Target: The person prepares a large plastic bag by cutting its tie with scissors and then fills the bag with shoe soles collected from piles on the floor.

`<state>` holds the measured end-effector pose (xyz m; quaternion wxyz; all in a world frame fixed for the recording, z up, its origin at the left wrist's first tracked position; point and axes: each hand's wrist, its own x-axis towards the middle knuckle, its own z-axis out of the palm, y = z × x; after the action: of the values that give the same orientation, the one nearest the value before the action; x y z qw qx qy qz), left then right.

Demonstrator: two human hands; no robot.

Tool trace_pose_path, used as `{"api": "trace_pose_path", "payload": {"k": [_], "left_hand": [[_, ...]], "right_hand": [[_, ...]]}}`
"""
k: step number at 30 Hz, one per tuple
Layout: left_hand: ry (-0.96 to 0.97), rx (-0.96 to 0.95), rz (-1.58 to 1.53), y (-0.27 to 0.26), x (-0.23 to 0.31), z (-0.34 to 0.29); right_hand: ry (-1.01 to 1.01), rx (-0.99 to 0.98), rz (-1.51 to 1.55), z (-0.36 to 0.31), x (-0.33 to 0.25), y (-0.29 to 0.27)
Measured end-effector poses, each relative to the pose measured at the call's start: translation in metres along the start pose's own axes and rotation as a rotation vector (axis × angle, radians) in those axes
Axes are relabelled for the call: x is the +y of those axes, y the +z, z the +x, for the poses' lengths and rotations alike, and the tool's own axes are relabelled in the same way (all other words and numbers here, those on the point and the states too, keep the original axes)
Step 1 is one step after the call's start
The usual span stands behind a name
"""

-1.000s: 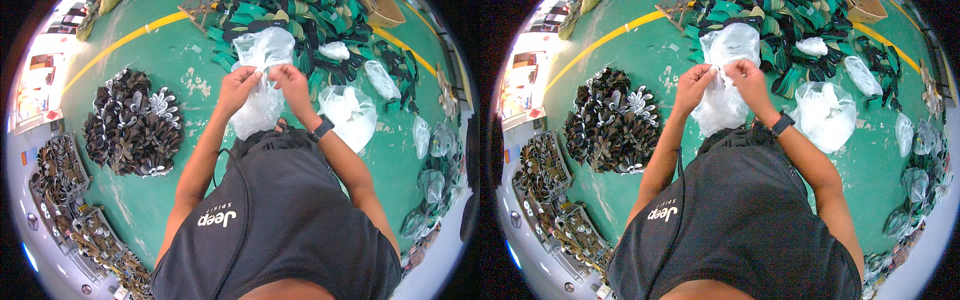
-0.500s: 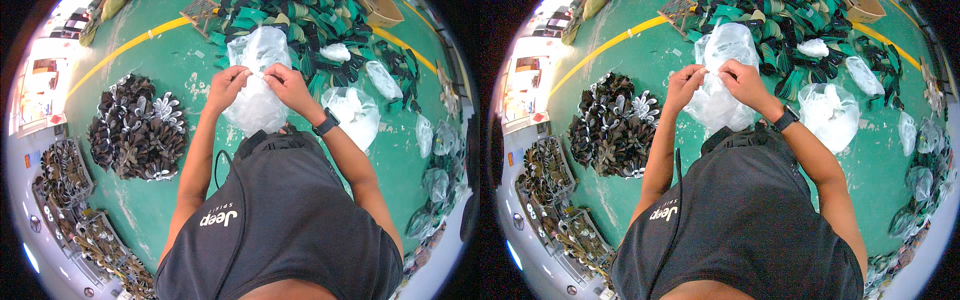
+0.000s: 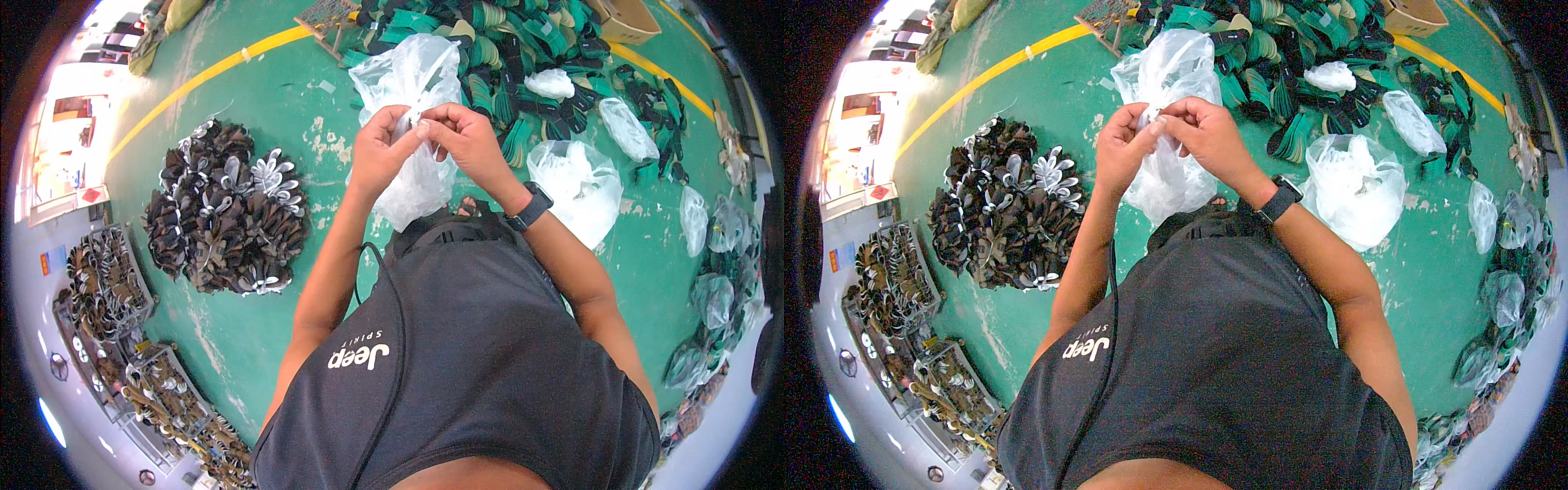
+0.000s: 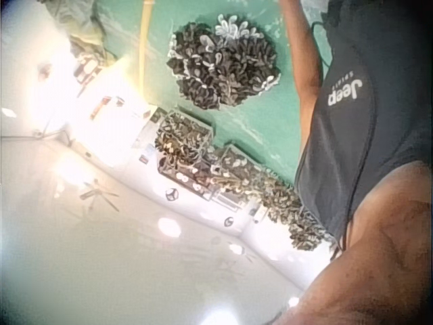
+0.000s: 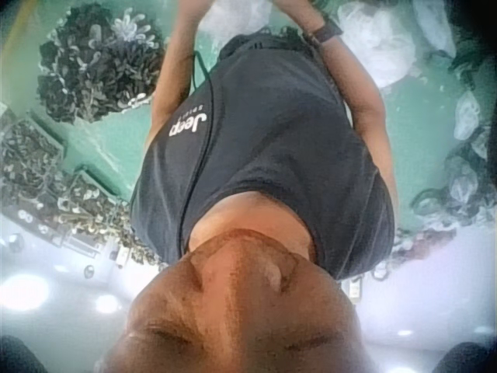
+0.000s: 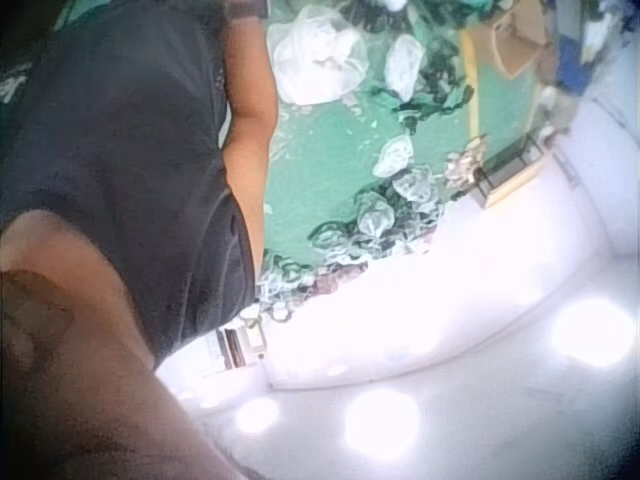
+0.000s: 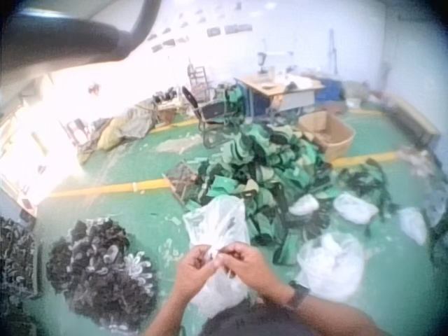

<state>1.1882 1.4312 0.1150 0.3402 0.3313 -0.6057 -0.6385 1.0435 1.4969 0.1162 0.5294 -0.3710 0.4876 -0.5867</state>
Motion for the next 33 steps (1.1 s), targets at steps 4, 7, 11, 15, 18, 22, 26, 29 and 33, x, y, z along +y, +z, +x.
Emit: {"api": "trace_pose_path", "payload": {"k": [4,7,11,15,18,22,26,29,33], "left_hand": [[0.053,0.036,0.25,-0.007,-0.012,-0.001],[-0.043,0.031,0.076,-0.01,-0.011,-0.001],[-0.089,-0.062,0.39,-0.017,0.001,0.007],[-0.1,-0.167,0.481,-0.018,0.0,0.014],[-0.123,-0.191,0.496,-0.021,-0.015,0.017],[-0.234,-0.233,0.56,-0.019,0.001,0.02],[-0.214,-0.147,0.253,-0.062,-0.039,0.017],[-0.134,-0.164,0.32,-0.092,-0.042,0.034],[-0.259,-0.168,-0.159,-0.152,-0.066,0.062]], "right_hand": [[0.008,0.002,-0.105,0.002,0.003,0.0],[-0.176,0.062,-0.34,0.001,0.001,-0.001],[-0.618,0.136,-0.781,-0.004,-0.018,-0.009],[-0.777,-0.23,-1.023,0.022,-0.012,-0.022],[-0.741,-0.353,-1.109,0.037,-0.005,-0.036],[-0.698,-0.438,-1.016,0.051,0.012,-0.048],[-0.501,-0.533,-0.786,0.078,0.024,-0.025],[-0.389,-0.552,-0.712,0.109,0.043,-0.008],[-0.224,-0.589,-0.648,0.164,0.061,0.032]]}}
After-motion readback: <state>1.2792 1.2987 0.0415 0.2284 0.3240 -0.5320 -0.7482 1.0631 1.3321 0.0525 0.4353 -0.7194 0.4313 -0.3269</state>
